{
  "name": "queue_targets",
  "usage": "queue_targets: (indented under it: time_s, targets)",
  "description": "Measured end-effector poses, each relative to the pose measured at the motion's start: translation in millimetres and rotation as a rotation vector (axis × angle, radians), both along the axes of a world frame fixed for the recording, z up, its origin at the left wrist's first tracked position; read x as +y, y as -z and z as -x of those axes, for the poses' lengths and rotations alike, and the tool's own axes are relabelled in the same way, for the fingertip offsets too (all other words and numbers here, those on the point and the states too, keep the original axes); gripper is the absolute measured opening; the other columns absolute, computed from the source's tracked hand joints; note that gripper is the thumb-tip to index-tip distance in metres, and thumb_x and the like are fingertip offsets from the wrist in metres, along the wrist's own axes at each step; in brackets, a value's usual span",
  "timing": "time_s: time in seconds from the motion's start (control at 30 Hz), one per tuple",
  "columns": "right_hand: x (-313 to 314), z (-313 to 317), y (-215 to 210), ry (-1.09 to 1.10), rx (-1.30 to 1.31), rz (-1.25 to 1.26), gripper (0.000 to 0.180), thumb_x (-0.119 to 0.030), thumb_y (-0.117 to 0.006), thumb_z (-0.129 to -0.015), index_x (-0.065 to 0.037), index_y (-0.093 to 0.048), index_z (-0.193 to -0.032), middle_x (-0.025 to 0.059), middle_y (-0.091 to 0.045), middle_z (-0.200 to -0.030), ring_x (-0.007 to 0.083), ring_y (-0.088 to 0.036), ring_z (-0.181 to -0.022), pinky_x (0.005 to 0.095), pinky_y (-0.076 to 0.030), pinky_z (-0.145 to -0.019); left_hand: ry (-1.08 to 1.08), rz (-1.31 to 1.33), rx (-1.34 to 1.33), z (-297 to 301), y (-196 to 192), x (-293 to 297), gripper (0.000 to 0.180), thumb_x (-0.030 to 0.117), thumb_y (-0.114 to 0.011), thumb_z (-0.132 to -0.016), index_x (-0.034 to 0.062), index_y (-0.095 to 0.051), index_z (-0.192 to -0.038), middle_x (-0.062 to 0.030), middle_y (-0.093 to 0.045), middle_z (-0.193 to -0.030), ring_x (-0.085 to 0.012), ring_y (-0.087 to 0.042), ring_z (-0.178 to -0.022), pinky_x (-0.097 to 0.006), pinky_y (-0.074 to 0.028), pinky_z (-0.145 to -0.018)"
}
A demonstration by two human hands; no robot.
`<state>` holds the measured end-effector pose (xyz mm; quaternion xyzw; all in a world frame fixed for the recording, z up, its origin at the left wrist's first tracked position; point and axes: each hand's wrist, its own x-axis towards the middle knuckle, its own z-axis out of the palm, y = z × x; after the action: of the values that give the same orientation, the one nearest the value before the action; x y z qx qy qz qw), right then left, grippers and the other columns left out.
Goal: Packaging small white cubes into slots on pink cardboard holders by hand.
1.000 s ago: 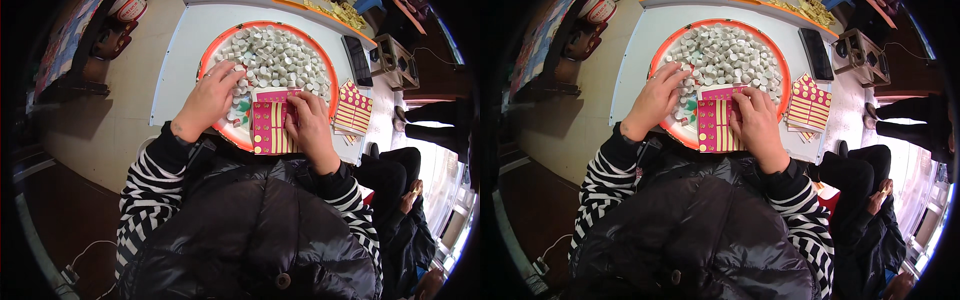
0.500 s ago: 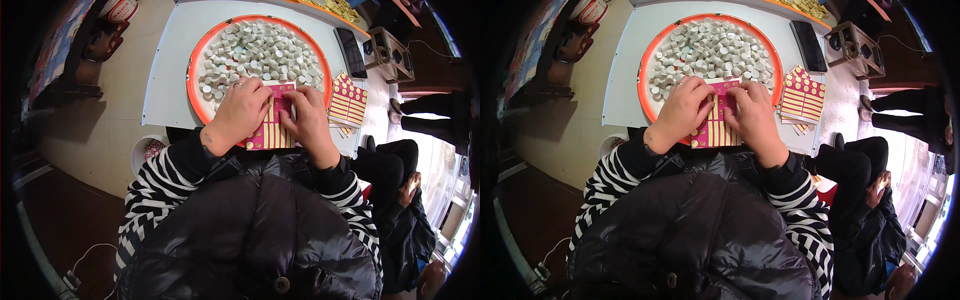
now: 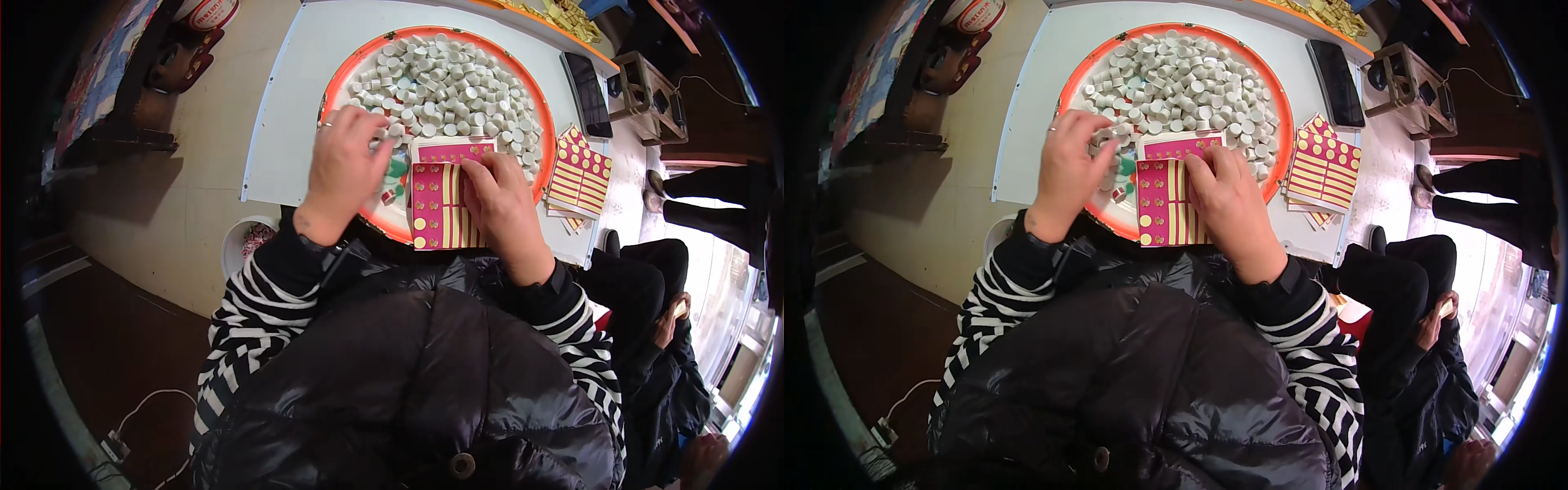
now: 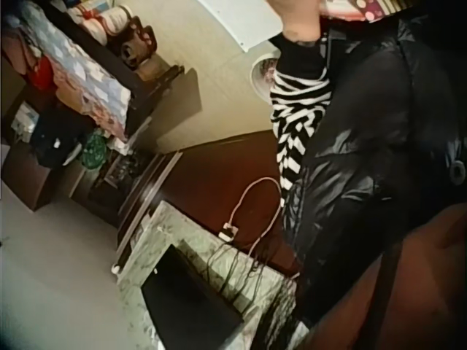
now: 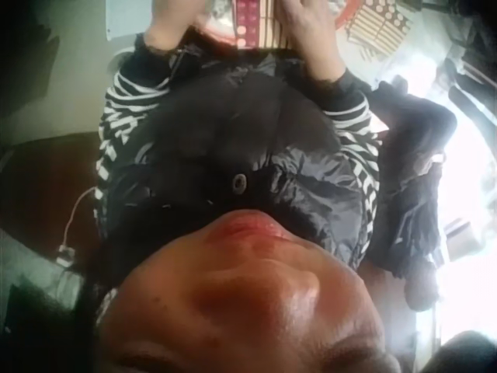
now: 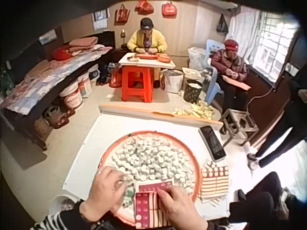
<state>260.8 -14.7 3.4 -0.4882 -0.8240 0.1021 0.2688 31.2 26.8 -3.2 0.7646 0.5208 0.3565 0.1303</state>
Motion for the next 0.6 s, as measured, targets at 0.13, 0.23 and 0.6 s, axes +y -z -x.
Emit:
queue_targets:
  time_s: [0.13, 0.23, 0.6]
  targets:
    - [-1, 1, 0, 0.023, 0.001, -0.006, 0.036, 0.001, -0.068, -0.076, -0.002, -0.060, -0.111, 0.0161, -0.056, -0.103, 0.0337, -0.057, -0.096, 0.0402, -0.048, -0.082, -0.040, -0.014, 0.125, 12, -2, 9, 0.016, 0.008, -0.070, -0.077, 0.0060, -0.063, -0.091, -0.0098, -0.057, -0.092, -0.0304, -0.055, -0.093, -0.041, -0.046, -0.079]
    - [-1, 2, 1, 0.023, 0.017, -0.017, 0.035, 0.001, -0.068, -0.077, -0.001, -0.060, -0.111, 0.0162, -0.056, -0.104, 0.0337, -0.056, -0.096, 0.0402, -0.048, -0.083, -0.014, -0.001, 0.231, 11, -3, 12, 0.017, 0.006, -0.071, -0.077, 0.0048, -0.063, -0.092, -0.0095, -0.058, -0.094, -0.0317, -0.057, -0.092, -0.040, -0.047, -0.079]
    - [-1, 1, 2, 0.017, 0.033, -0.025, 0.034, 0.000, -0.068, -0.077, -0.001, -0.060, -0.111, 0.0159, -0.056, -0.103, 0.0337, -0.056, -0.095, 0.0400, -0.048, -0.082, 0.031, -0.056, 0.293, 13, 6, 11, 0.016, 0.006, -0.066, -0.081, 0.0059, -0.058, -0.094, -0.0107, -0.058, -0.091, -0.0301, -0.057, -0.088, -0.040, -0.047, -0.077]
